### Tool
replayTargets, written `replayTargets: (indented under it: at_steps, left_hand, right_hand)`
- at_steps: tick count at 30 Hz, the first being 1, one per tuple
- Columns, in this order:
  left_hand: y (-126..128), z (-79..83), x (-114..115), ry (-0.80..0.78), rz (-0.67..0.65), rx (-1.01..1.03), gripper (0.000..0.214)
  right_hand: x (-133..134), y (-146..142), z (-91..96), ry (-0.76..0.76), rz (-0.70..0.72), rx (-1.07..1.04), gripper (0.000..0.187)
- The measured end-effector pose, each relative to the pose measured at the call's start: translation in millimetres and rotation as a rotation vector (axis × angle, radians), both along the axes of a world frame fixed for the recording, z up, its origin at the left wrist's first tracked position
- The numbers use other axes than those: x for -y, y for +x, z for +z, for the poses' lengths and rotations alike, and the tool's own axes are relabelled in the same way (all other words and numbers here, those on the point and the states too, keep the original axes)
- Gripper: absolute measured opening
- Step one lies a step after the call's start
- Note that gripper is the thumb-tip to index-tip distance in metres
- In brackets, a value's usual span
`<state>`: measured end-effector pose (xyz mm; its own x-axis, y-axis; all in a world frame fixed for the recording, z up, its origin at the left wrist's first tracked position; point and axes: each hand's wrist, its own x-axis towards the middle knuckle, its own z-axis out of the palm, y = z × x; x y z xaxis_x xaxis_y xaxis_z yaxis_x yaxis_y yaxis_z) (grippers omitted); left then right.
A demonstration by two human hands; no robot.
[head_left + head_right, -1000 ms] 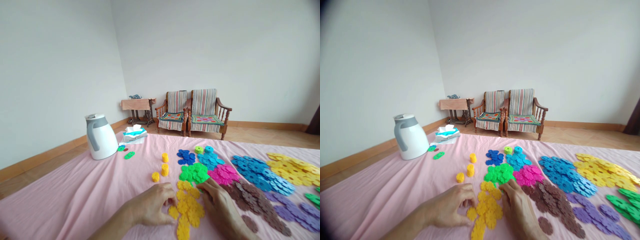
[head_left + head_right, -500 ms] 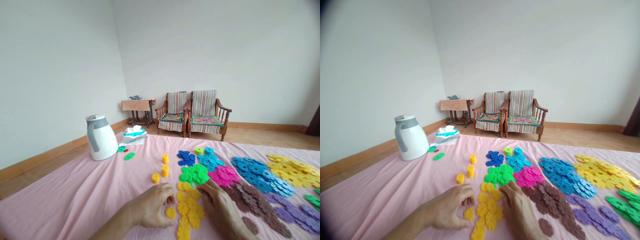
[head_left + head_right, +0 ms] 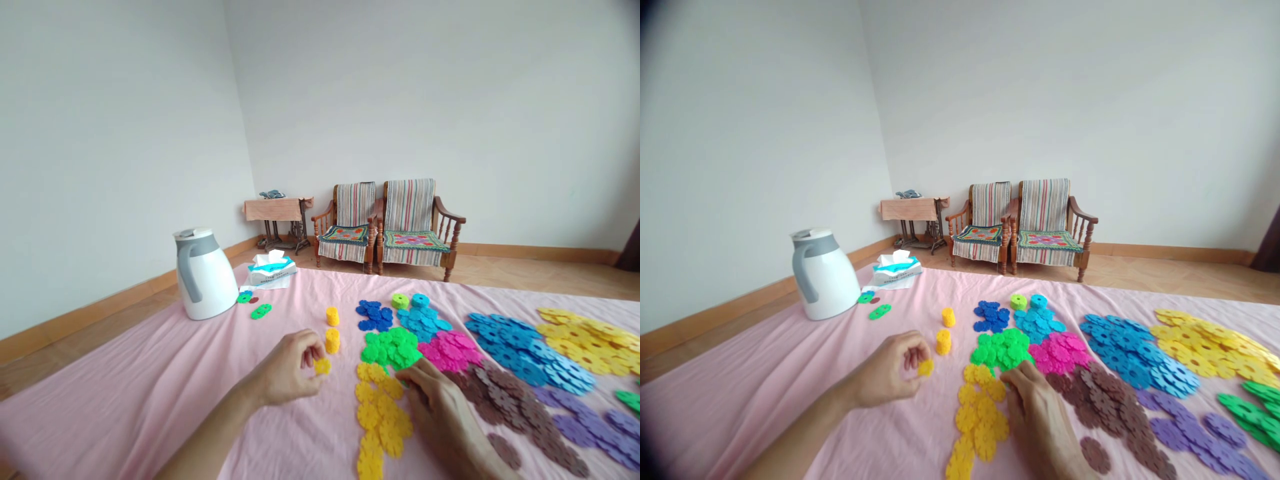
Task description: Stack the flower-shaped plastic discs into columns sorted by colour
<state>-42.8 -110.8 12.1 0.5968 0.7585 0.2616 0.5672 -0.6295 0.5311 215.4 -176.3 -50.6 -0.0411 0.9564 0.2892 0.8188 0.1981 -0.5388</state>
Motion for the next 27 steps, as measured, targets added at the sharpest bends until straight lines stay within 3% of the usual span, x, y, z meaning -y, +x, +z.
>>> replayTargets:
  at_steps: [3,6,27]
  left_hand:
    - [-14.4,-3.7,-18.3,0.080,0.140,0.080,0.016]
    - [-21.0,-11.4,-29.0,0.117,0.200,0.093,0.016]
    - [-14.2,-23.5,-33.4,0.148,0.171,-0.067,0.019]
  right_hand:
    - [0.7,-0.1,-0.2,-0.004,0.001,-0.009,0.035]
    - [1.1,0.8,-1.0,-0.004,0.003,-0.018,0.035]
    - [2.0,-1.3,1.7,0.010,-0.006,-0.014,0.032]
